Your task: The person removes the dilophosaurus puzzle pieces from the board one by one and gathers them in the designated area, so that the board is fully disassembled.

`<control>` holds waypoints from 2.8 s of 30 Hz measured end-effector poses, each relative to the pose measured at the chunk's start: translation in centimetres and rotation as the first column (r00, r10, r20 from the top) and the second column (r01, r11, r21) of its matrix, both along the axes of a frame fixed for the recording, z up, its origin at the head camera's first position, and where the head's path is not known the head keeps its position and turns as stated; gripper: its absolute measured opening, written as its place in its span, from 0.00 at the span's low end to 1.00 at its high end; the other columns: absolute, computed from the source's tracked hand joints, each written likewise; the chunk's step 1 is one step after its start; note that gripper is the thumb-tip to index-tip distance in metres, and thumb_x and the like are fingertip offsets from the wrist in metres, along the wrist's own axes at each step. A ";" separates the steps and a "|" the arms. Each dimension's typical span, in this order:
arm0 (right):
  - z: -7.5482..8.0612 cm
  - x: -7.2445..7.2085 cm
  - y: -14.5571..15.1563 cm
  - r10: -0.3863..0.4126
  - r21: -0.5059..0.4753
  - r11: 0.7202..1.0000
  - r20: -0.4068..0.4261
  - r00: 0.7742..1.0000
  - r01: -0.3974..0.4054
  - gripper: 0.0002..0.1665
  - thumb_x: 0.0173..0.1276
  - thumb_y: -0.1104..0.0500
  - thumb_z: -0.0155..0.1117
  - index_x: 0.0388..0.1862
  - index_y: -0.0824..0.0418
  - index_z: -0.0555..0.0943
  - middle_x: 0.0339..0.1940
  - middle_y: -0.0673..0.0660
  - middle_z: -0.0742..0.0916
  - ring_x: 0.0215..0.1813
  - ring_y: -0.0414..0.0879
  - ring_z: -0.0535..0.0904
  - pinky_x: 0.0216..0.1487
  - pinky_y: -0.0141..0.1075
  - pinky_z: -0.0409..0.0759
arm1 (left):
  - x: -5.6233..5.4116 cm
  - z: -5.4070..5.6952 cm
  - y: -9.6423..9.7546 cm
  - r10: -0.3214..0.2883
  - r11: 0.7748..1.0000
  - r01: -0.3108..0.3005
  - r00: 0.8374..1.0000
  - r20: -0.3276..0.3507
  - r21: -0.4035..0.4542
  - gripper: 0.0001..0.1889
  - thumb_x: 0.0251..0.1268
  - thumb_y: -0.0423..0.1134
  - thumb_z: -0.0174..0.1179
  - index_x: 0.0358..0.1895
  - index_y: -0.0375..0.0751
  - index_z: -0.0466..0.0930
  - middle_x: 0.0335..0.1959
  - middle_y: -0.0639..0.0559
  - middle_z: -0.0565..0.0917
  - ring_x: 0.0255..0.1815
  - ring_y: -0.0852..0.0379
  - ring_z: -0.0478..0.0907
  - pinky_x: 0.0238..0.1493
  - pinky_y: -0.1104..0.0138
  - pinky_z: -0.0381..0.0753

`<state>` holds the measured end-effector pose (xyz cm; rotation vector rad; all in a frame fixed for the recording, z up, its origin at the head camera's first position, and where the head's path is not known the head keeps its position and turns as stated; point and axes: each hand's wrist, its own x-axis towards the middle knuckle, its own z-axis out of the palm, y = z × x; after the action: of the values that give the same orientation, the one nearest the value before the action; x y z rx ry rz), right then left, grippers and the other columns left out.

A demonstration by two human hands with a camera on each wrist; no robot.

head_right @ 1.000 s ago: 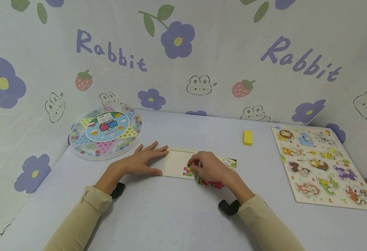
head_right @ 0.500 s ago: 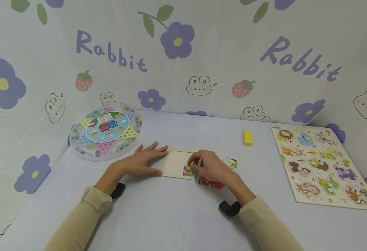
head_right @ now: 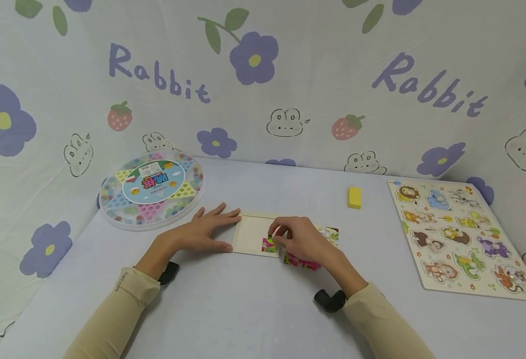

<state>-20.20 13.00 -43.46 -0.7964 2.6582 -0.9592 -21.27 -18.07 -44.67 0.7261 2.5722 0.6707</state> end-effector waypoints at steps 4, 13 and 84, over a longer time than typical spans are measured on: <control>0.0 0.2 0.0 -0.009 -0.011 1.000 -0.003 1.000 0.009 0.07 0.75 0.60 0.70 0.49 0.54 0.87 0.40 0.52 0.91 0.34 0.41 0.77 0.35 0.29 0.77 | 0.0 -0.1 0.0 0.001 1.000 -0.001 1.000 -0.004 -0.005 0.45 0.70 0.58 0.69 0.85 0.55 0.59 0.90 0.60 0.51 0.92 0.46 0.32 0.85 0.32 0.26; 0.1 0.6 0.8 -0.073 -0.038 0.997 -0.031 0.997 0.072 0.09 0.74 0.61 0.70 0.51 0.52 0.87 0.42 0.51 0.92 0.36 0.42 0.80 0.38 0.30 0.80 | 0.0 0.0 0.1 -0.001 1.000 0.001 1.000 -0.002 -0.007 0.45 0.70 0.58 0.69 0.85 0.55 0.59 0.90 0.60 0.51 0.92 0.46 0.32 0.85 0.32 0.26; -0.1 4.5 11.8 -0.170 0.080 0.984 0.137 0.976 0.160 0.09 0.74 0.58 0.70 0.51 0.54 0.88 0.39 0.50 0.89 0.35 0.39 0.77 0.34 0.29 0.75 | 0.2 0.1 -0.1 -0.013 1.000 0.013 1.000 -0.006 0.000 0.45 0.71 0.57 0.67 0.86 0.53 0.57 0.90 0.58 0.50 0.92 0.44 0.31 0.85 0.32 0.25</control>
<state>-15.69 24.81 -43.56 -0.4782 2.6468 -0.9192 -21.05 -18.14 -44.55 0.7452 2.5712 0.6660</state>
